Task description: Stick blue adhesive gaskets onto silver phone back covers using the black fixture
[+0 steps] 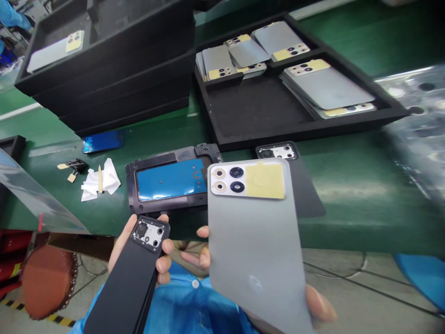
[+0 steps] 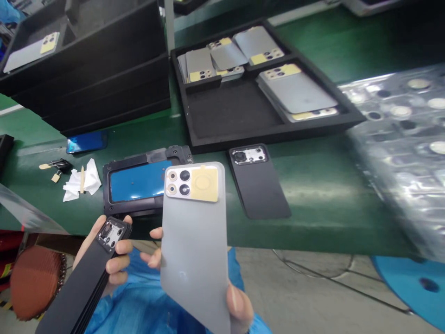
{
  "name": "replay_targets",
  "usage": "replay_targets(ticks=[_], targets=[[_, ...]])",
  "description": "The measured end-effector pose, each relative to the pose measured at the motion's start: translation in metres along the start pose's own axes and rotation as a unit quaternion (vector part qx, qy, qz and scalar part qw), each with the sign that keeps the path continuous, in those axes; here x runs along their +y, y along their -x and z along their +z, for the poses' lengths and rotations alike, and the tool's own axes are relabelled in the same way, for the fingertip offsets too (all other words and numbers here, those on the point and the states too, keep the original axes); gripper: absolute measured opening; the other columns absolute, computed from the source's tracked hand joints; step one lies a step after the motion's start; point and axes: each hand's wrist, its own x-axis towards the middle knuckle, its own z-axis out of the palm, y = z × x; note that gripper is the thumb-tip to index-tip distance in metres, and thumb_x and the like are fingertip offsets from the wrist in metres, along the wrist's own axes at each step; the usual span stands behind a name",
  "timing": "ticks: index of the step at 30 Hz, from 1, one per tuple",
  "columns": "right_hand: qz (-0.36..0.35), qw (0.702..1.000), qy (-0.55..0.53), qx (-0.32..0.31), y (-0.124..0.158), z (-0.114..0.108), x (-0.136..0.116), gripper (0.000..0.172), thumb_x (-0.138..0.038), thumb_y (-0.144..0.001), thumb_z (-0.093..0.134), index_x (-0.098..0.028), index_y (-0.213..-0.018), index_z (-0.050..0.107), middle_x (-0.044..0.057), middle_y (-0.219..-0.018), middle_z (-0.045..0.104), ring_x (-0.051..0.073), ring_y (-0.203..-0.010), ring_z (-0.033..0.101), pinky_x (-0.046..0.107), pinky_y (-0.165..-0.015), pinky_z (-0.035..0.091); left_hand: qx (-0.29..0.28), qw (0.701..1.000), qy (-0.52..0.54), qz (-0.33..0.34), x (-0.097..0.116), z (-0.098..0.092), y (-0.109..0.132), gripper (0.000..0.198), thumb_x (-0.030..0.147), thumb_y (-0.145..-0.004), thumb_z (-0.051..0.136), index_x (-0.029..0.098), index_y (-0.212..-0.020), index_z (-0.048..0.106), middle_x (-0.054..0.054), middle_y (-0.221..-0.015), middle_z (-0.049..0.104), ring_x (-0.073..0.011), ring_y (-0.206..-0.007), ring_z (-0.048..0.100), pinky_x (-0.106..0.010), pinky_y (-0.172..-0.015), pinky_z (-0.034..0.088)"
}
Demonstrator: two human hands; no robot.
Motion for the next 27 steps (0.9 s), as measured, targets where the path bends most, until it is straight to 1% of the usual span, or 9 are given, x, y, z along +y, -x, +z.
replay_targets(ticks=[3,6,10,13,16,19,21,24,27], targets=[[0.003,1.0,-0.007,-0.009,0.0,-0.002,-0.002,0.072,-0.072,-0.073,0.075,-0.031,-0.132,0.067,0.011,-0.133,0.066,0.034,-0.099,0.07,0.067,-0.106,0.047,0.011,1.0,0.005,0.007,-0.001,0.001,0.0,0.042,0.058,-0.095,0.061,0.026,-0.12,0.072,-0.002,-0.086,0.066,-0.0086,-0.061,0.055,-0.021,-0.059,0.043],[0.009,1.0,0.018,-0.004,0.002,-0.007,-0.007,0.069,-0.071,-0.076,0.074,-0.032,-0.132,0.068,0.012,-0.14,0.064,0.034,-0.1,0.071,0.067,-0.106,0.048,0.019,1.0,0.023,0.01,-0.001,0.003,-0.001,0.041,0.055,-0.094,0.063,0.025,-0.12,0.072,-0.002,-0.087,0.066,-0.0085,-0.061,0.056,-0.02,-0.056,0.042],[0.014,0.999,0.038,-0.023,0.004,-0.009,-0.009,0.069,-0.07,-0.08,0.07,-0.032,-0.137,0.064,0.014,-0.144,0.06,0.036,-0.107,0.069,0.069,-0.107,0.046,0.011,0.999,0.033,0.005,-0.002,0.003,-0.004,0.038,0.052,-0.092,0.068,0.024,-0.118,0.073,-0.002,-0.085,0.066,-0.0085,-0.06,0.057,-0.018,-0.054,0.041],[-0.003,1.0,0.028,-0.015,0.004,-0.007,-0.006,0.067,-0.068,-0.083,0.069,-0.033,-0.139,0.063,0.013,-0.143,0.061,0.035,-0.105,0.069,0.069,-0.106,0.047,-0.005,1.0,0.009,0.006,-0.003,0.001,-0.005,0.041,0.057,-0.092,0.065,0.027,-0.117,0.074,-0.001,-0.083,0.063,-0.008,-0.058,0.054,-0.019,-0.054,0.039],[0.001,0.999,0.032,-0.001,0.004,-0.006,-0.005,0.069,-0.07,-0.083,0.068,-0.032,-0.139,0.063,0.013,-0.141,0.063,0.034,-0.103,0.07,0.068,-0.106,0.048,-0.021,0.999,-0.021,0.021,-0.005,-0.002,-0.005,0.046,0.065,-0.093,0.057,0.029,-0.118,0.074,-0.001,-0.08,0.059,-0.0076,-0.054,0.047,-0.019,-0.052,0.038],[0.021,0.999,0.039,-0.019,0.003,-0.008,-0.008,0.073,-0.073,-0.082,0.067,-0.03,-0.14,0.063,0.013,-0.144,0.06,0.035,-0.108,0.068,0.064,-0.107,0.049,-0.027,0.998,-0.027,0.04,-0.008,-0.005,-0.006,0.049,0.067,-0.094,0.054,0.029,-0.119,0.074,-0.001,-0.077,0.058,-0.0079,-0.052,0.044,-0.02,-0.052,0.039],[0.048,0.997,0.039,-0.035,0.002,-0.009,-0.011,0.076,-0.074,-0.08,0.068,-0.029,-0.141,0.063,0.014,-0.146,0.058,0.038,-0.113,0.066,0.064,-0.108,0.047,-0.03,0.998,-0.025,0.047,-0.009,-0.006,-0.006,0.05,0.066,-0.093,0.055,0.029,-0.12,0.074,-0.001,-0.078,0.059,-0.0085,-0.052,0.045,-0.021,-0.052,0.04],[0.073,0.996,0.041,-0.035,0.001,-0.008,-0.013,0.08,-0.076,-0.078,0.069,-0.026,-0.14,0.063,0.016,-0.143,0.06,0.039,-0.115,0.066,0.064,-0.108,0.047,-0.042,0.998,-0.016,0.049,-0.009,-0.007,-0.006,0.05,0.065,-0.093,0.055,0.028,-0.121,0.074,-0.003,-0.08,0.062,-0.0095,-0.056,0.051,-0.021,-0.054,0.04],[0.057,0.997,0.042,-0.019,0.003,-0.004,-0.009,0.081,-0.076,-0.077,0.068,-0.024,-0.139,0.064,0.016,-0.139,0.062,0.038,-0.111,0.066,0.062,-0.106,0.049,-0.043,0.997,-0.021,0.056,-0.009,-0.006,-0.005,0.052,0.066,-0.094,0.054,0.028,-0.122,0.073,-0.003,-0.082,0.064,-0.011,-0.06,0.057,-0.021,-0.056,0.043]])
